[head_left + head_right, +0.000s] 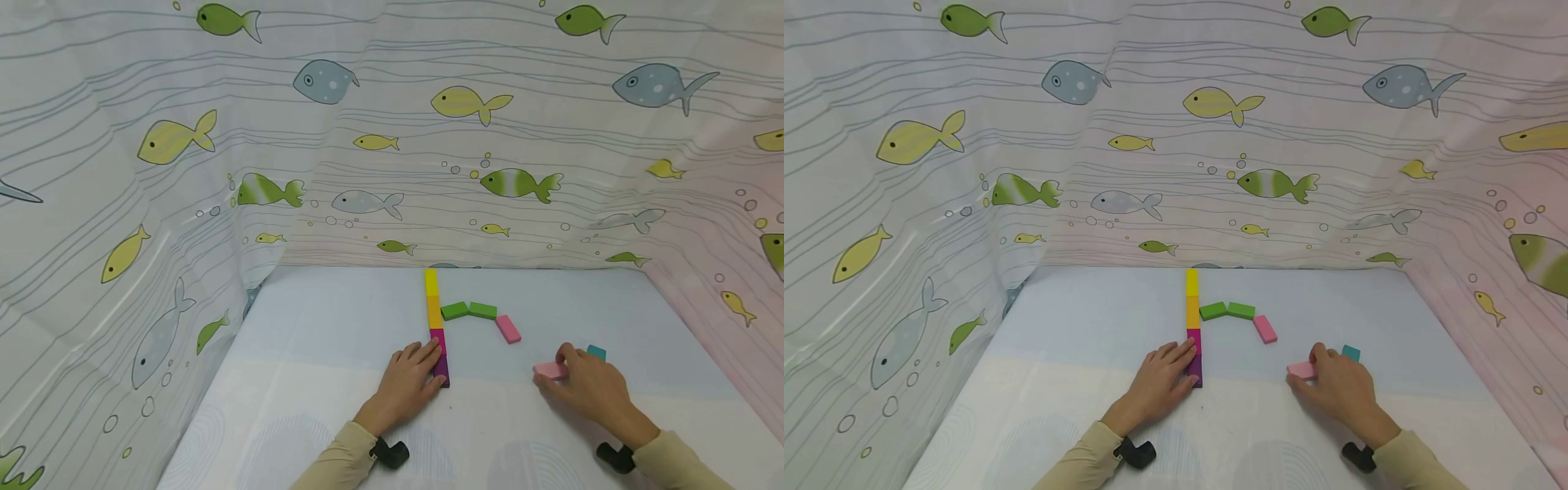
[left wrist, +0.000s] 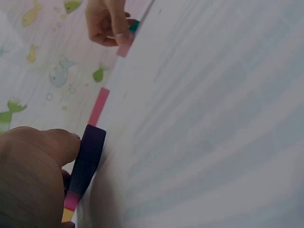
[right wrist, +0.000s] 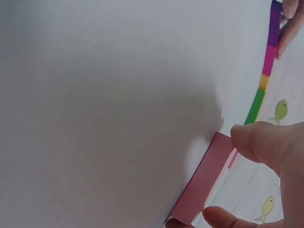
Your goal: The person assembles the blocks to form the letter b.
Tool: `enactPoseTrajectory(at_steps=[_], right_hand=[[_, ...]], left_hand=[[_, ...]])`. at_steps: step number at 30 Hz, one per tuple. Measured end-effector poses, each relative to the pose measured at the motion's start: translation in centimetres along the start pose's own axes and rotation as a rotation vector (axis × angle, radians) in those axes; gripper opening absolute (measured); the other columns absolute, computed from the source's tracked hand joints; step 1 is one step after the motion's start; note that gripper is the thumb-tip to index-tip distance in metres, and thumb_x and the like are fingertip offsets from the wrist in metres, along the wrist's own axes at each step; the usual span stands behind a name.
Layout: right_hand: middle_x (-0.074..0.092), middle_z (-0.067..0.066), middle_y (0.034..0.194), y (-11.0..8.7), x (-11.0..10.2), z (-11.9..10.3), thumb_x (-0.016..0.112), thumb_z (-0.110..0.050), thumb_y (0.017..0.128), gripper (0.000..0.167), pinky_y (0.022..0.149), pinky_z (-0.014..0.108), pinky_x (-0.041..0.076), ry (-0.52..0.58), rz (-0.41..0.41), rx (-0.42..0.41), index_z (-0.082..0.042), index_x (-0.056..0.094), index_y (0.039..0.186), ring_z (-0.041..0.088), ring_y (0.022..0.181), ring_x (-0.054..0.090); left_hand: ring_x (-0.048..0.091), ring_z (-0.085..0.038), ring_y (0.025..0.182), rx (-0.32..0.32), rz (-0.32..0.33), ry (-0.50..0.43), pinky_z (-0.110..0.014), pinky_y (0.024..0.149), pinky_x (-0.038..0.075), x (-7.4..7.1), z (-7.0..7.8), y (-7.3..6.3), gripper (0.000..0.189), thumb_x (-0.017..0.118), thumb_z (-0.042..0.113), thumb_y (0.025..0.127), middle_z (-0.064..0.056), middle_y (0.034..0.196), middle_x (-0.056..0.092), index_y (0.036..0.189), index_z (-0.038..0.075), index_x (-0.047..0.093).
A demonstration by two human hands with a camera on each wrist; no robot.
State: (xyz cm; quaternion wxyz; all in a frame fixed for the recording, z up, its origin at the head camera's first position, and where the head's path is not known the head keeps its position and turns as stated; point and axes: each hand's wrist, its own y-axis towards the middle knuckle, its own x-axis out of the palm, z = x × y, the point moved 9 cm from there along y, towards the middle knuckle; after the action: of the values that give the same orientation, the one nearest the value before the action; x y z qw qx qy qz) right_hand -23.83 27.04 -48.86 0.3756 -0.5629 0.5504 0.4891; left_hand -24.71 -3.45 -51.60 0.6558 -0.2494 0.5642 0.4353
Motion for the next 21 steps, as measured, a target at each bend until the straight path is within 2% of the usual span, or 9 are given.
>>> enactPoseTrajectory(at_steps=[7, 21], right_hand=[[0.057, 0.000, 0.075, 0.1, 0.9, -0.7, 0.083, -0.057, 0.084, 0.060, 0.051, 0.030, 0.039, 0.048, -0.064, 0.034, -0.005, 0.064, 0.109, 0.014, 0.063, 0.047], [0.064, 0.001, 0.083, 0.3, 1.3, -2.1, 0.086, -0.055, 0.082, 0.061, 0.055, 0.029, 0.041, 0.060, -0.083, 0.015, -0.005, 0.065, 0.110, 0.014, 0.066, 0.050]], left_hand=[[0.050, -0.030, 0.147, -0.002, 0.004, 0.002, -0.049, 0.116, 0.044, 0.1, 0.0, 0.0, 0.056, 0.059, 0.043, 0.107, 0.000, 0.165, 0.050, 0.156, 0.016, 0.055], [0.050, -0.030, 0.147, 0.001, 0.001, 0.001, -0.049, 0.116, 0.044, -0.2, 0.1, 0.0, 0.056, 0.058, 0.044, 0.107, 0.000, 0.165, 0.050, 0.157, 0.016, 0.055]])
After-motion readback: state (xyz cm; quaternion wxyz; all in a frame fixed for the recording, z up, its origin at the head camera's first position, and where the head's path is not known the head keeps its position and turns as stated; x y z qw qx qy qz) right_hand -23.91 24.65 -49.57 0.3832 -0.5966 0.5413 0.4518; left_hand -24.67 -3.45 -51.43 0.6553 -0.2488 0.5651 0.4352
